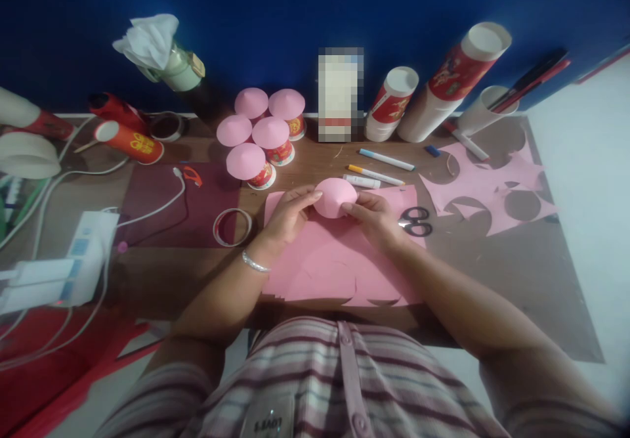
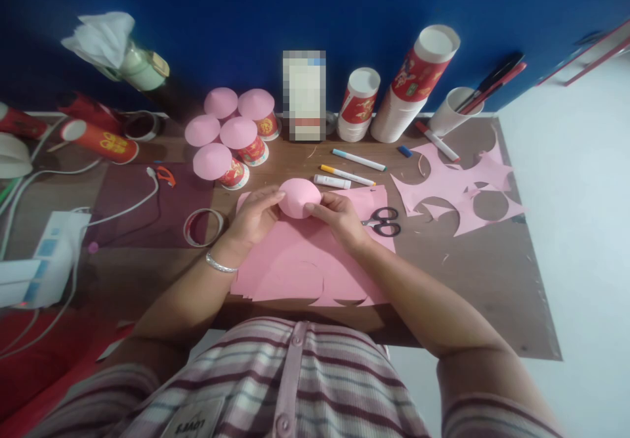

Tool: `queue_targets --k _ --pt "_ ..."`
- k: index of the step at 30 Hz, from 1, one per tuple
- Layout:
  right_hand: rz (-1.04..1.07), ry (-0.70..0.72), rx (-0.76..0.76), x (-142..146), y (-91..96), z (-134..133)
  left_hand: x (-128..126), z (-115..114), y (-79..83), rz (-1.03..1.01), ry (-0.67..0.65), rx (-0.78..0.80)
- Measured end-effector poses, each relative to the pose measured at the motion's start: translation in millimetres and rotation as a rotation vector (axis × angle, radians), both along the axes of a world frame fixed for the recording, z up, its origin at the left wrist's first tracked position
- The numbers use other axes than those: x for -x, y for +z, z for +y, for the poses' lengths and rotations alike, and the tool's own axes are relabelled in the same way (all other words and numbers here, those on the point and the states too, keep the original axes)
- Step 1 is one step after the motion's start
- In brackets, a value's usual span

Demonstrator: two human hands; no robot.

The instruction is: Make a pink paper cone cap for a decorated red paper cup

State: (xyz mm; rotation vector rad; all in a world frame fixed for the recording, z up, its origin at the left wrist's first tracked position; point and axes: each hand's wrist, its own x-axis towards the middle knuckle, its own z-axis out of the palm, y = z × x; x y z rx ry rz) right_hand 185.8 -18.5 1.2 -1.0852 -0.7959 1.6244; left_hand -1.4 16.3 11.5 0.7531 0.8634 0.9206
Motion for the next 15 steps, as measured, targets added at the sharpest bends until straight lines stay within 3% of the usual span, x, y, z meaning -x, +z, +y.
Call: queue_targets --k 7,15 --pt "0.108 -0.005 0.021 -0.1 0.0 2.2 1.8 1.3 -6.1 0.017 -0.019 0.021" --pt "0.168 0.007 0.052 0.3 2.1 2.7 0.0 1.9 -10.4 -0.013 0.137 0.001"
